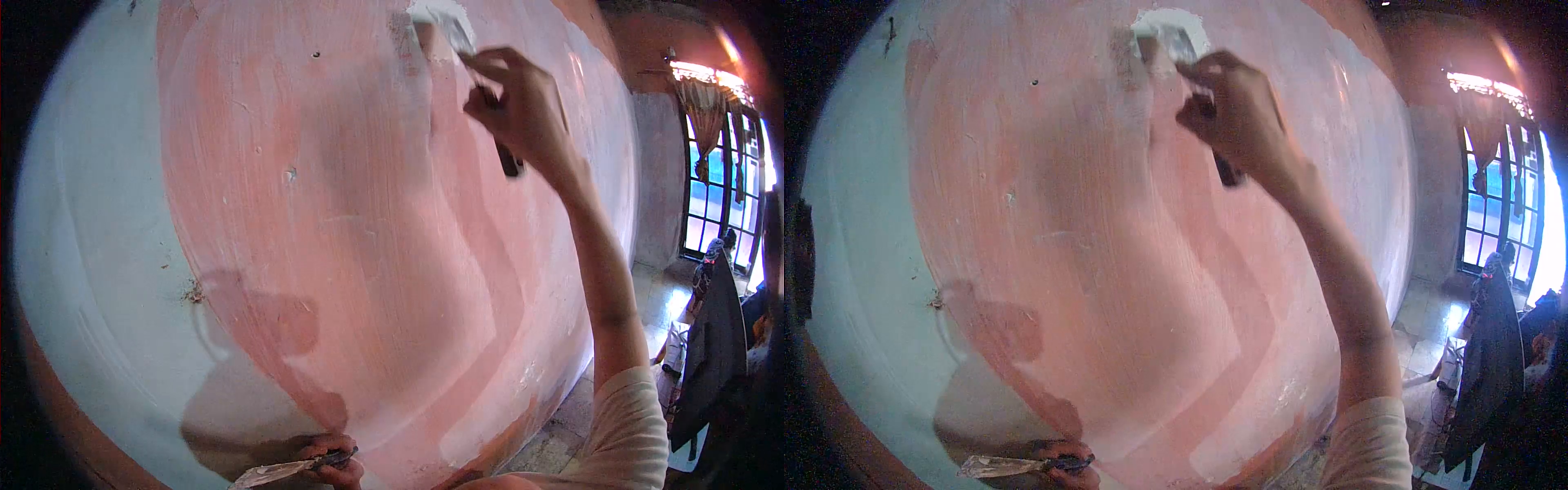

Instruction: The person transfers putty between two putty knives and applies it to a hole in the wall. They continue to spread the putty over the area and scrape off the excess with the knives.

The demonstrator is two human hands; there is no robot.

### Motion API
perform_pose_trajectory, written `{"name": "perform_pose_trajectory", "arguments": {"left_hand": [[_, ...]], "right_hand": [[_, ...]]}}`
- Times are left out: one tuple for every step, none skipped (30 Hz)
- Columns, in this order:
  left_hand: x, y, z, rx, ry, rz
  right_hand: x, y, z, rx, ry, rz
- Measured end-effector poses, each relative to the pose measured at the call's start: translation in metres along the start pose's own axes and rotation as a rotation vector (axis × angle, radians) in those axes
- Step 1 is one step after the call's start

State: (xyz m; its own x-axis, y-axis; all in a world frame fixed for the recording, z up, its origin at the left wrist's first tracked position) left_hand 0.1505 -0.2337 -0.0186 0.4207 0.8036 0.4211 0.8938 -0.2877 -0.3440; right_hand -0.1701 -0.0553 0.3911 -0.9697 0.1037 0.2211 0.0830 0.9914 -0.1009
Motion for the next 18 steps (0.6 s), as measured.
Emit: {"name": "perform_pose_trajectory", "arguments": {"left_hand": [[0.0, 0.0, 0.0, 0.003, 0.006, -0.001], [0.001, -0.001, -0.002, 0.004, 0.007, -0.002], [0.001, -0.001, -0.002, 0.005, 0.006, -0.002], [0.001, 0.0, -0.002, 0.005, 0.008, -0.004], [0.001, 0.0, -0.001, 0.007, 0.011, -0.006], [0.001, 0.001, -0.002, 0.008, 0.016, -0.008], [0.002, 0.002, -0.001, 0.011, 0.019, -0.01], [0.001, 0.002, -0.001, 0.013, 0.026, -0.013], [0.001, 0.003, -0.001, 0.014, 0.03, -0.011], [0.0, 0.004, -0.001, 0.012, 0.036, -0.012], [0.0, 0.004, -0.001, 0.012, 0.039, -0.012], [0.0, 0.005, -0.001, 0.016, 0.042, -0.011], [-0.001, 0.006, 0.001, 0.021, 0.045, -0.009], [-0.001, 0.005, 0.0, 0.024, 0.047, -0.012], [-0.002, 0.005, 0.002, 0.026, 0.052, -0.008], [-0.002, 0.006, 0.002, 0.024, 0.057, -0.008], [-0.002, 0.005, 0.001, 0.024, 0.063, -0.008], [-0.001, 0.004, 0.002, 0.024, 0.068, -0.01]], "right_hand": [[0.008, -0.005, -0.013, 0.035, 0.011, -0.026], [0.016, -0.011, -0.026, 0.069, 0.024, -0.054], [0.019, -0.014, -0.034, 0.105, 0.037, -0.08], [0.02, -0.017, -0.036, 0.068, 0.063, -0.065], [0.021, -0.021, -0.036, 0.031, 0.089, -0.048], [0.021, -0.025, -0.036, -0.008, 0.115, -0.031], [0.026, -0.033, -0.027, 0.043, 0.181, 0.019], [0.028, -0.036, -0.016, 0.019, 0.163, -0.001], [0.022, -0.033, -0.001, -0.006, 0.144, -0.018], [0.015, -0.027, 0.016, -0.03, 0.123, -0.034], [0.007, -0.015, 0.031, -0.094, 0.059, -0.034], [-0.004, 0.0, 0.043, -0.156, -0.002, -0.035], [-0.006, 0.009, 0.05, -0.218, -0.063, -0.038], [0.0, 0.014, 0.05, -0.164, -0.022, -0.048], [0.008, 0.02, 0.049, -0.111, 0.016, -0.054], [0.012, 0.025, 0.046, -0.058, 0.048, -0.056], [0.016, 0.027, 0.035, 0.001, 0.018, -0.009], [0.025, 0.023, 0.023, 0.036, 0.037, 0.003]]}}
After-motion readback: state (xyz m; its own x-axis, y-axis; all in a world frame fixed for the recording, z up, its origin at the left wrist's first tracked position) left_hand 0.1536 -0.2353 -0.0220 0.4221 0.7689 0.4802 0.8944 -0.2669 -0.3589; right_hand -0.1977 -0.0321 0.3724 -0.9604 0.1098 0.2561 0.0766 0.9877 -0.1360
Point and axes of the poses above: each hand's wrist, its own z-axis away from the middle knuckle, its own y-axis out of the back of the hand, x = y × z, the point moved 2 cm from there along -z, towards the middle knuckle, and after that the axes turned 2 degrees about x, right-handed, at the moved point
